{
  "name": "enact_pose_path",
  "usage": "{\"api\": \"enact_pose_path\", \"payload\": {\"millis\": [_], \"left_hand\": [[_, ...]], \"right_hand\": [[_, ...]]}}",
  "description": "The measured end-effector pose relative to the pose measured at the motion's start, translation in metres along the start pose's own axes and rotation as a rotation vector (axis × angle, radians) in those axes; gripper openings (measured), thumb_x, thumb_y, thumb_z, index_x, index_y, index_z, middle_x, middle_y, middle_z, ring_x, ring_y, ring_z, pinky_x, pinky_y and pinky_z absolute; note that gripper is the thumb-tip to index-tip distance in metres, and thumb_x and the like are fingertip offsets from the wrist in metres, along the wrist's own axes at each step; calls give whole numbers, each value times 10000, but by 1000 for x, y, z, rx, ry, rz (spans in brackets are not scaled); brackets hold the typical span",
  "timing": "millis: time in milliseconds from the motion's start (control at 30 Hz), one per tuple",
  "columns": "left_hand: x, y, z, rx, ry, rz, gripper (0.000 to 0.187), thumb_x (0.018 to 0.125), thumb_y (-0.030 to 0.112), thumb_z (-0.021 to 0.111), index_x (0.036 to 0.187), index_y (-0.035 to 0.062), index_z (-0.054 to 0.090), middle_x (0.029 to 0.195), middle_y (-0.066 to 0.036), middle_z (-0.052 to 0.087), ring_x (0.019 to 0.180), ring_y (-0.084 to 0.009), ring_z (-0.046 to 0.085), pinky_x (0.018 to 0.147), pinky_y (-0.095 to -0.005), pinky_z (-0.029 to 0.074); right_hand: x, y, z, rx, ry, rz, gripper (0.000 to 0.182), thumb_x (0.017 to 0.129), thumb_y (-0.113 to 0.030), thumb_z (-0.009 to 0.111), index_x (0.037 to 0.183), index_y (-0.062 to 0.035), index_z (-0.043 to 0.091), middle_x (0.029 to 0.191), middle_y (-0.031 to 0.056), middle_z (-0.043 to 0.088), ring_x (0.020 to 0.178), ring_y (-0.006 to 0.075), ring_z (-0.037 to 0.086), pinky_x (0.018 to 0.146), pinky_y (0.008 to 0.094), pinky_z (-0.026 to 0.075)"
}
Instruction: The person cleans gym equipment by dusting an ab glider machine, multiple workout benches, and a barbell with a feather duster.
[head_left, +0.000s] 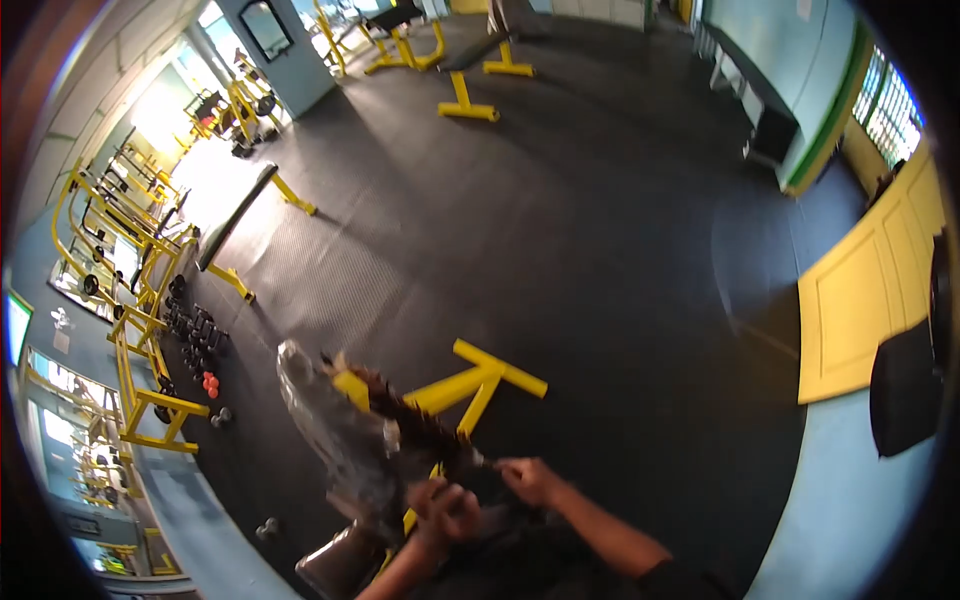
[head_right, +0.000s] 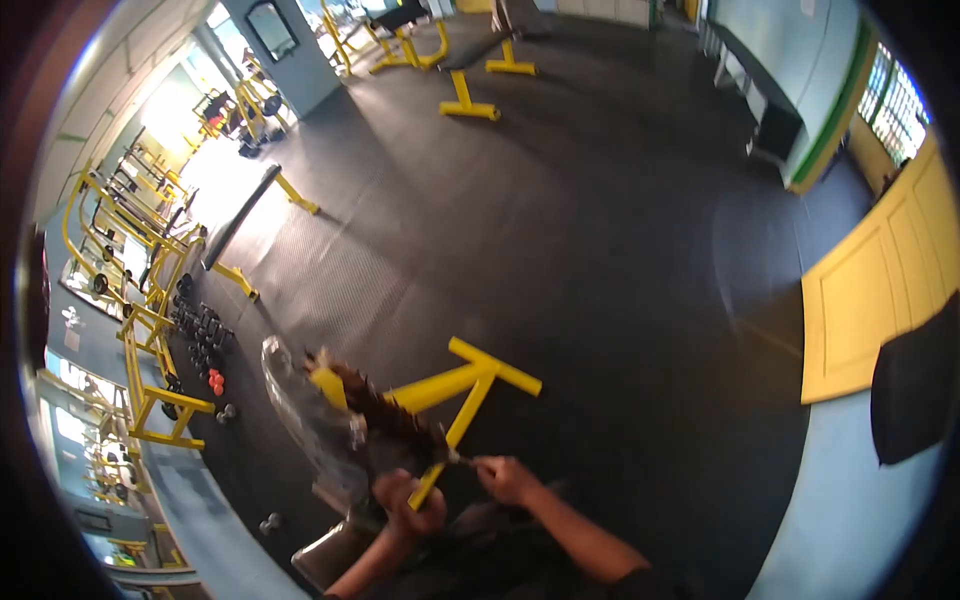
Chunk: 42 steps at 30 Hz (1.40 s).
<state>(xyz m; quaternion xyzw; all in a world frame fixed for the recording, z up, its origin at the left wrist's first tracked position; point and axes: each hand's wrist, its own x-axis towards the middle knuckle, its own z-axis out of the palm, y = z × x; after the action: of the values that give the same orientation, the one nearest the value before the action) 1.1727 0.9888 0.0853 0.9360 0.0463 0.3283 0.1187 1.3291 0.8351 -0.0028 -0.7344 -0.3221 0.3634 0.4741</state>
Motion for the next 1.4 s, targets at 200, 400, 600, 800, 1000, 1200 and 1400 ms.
{"api": "enact_pose_path", "payload": {"millis": [200,400,600,800,1000,1200,1400], "left_hand": [[42,1,63,-164,-164,-541,614,797,150,672,1342,27,417,1363,-243,390,1287,-403,391,1055,-486,377],[47,-35,113,-68,-147,-921,845,846,134,638,1528,-1,157,1545,-289,190,1443,-464,181,1170,-513,197],[51,-31,166,-57,-87,-1024,825,887,141,614,1539,0,128,1581,-275,129,1471,-419,164,1123,-479,320],[20,-12,265,-150,-241,-1313,906,864,125,642,1573,94,78,1619,-178,98,1295,-319,453,968,-428,443],[-16,-14,294,-208,-253,-1405,944,863,102,651,1577,105,35,1622,-167,68,1266,-311,486,949,-417,461],[1,-31,269,-185,-37,-1567,944,877,118,638,1578,120,5,1621,-166,73,1261,-321,491,954,-425,462],[40,-35,215,-78,272,-1563,919,897,164,601,1575,104,-17,1627,-163,76,1253,-319,494,950,-411,466]], "right_hand": [[57,86,6,-216,83,241,344,928,-325,564,1124,-81,704,957,211,697,940,366,684,805,430,554],[70,55,-24,78,-172,137,334,905,-322,574,1148,-125,691,981,205,690,917,390,671,808,440,551],[97,157,-30,42,-165,300,297,917,-287,553,1005,-43,698,942,237,677,893,406,671,786,456,547],[194,331,-25,-151,19,437,308,943,-254,464,881,-12,643,914,279,643,923,476,618,758,531,512],[261,437,-27,-363,-3,606,299,939,-227,437,954,-40,670,944,268,655,939,470,620,815,532,510],[320,285,-110,-556,-260,346,234,896,-248,532,934,-69,678,889,208,684,873,407,654,757,526,510],[424,82,-138,-1276,-386,-298,202,821,-223,595,712,-125,734,768,113,710,735,259,689,815,421,417]]}}
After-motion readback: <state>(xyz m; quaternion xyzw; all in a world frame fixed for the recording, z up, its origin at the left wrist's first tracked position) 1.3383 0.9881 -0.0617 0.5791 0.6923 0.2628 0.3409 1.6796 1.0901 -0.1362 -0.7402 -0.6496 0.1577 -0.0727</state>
